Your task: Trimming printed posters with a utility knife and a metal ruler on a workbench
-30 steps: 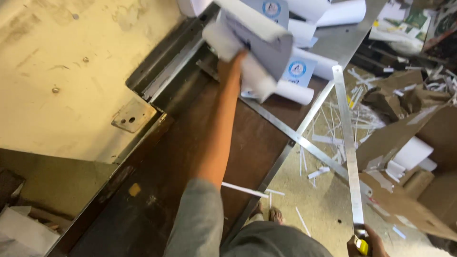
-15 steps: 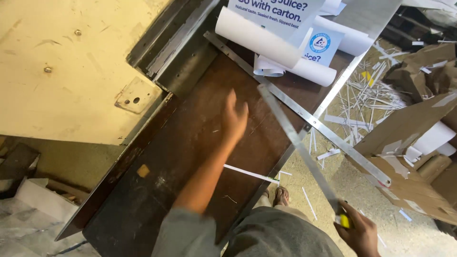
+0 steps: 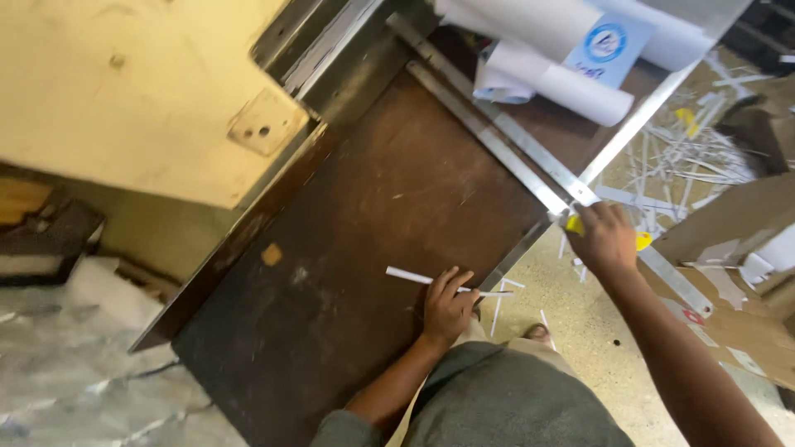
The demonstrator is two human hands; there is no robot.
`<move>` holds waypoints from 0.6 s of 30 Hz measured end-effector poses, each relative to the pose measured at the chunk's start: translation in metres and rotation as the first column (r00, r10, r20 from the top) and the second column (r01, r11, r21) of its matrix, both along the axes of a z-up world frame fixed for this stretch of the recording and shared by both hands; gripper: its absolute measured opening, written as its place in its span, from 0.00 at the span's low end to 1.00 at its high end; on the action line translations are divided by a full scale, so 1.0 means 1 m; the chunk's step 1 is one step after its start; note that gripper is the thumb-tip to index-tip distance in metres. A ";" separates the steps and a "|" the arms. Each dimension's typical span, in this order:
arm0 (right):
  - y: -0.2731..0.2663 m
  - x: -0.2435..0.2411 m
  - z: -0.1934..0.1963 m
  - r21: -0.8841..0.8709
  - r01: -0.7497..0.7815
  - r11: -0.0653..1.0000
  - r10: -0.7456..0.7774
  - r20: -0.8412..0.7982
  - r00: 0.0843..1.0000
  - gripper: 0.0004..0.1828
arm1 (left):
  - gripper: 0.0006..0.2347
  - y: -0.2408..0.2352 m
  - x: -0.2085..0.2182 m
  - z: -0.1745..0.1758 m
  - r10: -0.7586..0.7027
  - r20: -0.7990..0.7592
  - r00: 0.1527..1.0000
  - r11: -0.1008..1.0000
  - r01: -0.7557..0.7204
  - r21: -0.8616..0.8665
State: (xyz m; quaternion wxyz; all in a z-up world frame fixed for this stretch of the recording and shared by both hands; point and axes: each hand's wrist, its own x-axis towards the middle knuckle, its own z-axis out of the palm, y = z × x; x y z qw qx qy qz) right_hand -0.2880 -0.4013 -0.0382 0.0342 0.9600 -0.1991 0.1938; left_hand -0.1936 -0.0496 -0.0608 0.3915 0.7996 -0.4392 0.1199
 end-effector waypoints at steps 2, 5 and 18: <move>0.018 -0.007 0.040 0.118 -0.028 0.993 0.029 -0.008 1.000 0.24 | 0.05 0.009 0.000 0.033 -0.056 -0.043 0.998 0.998 0.057 0.038; 0.030 -0.041 0.068 0.302 -0.090 0.949 0.106 -0.035 0.994 0.23 | 0.06 0.034 -0.025 0.052 -0.077 -0.090 0.993 0.988 0.088 0.126; 0.036 -0.344 0.012 0.713 0.084 0.696 0.290 -0.386 0.876 0.19 | 0.03 0.116 -0.278 -0.180 0.774 -0.512 -0.374 0.623 0.300 0.723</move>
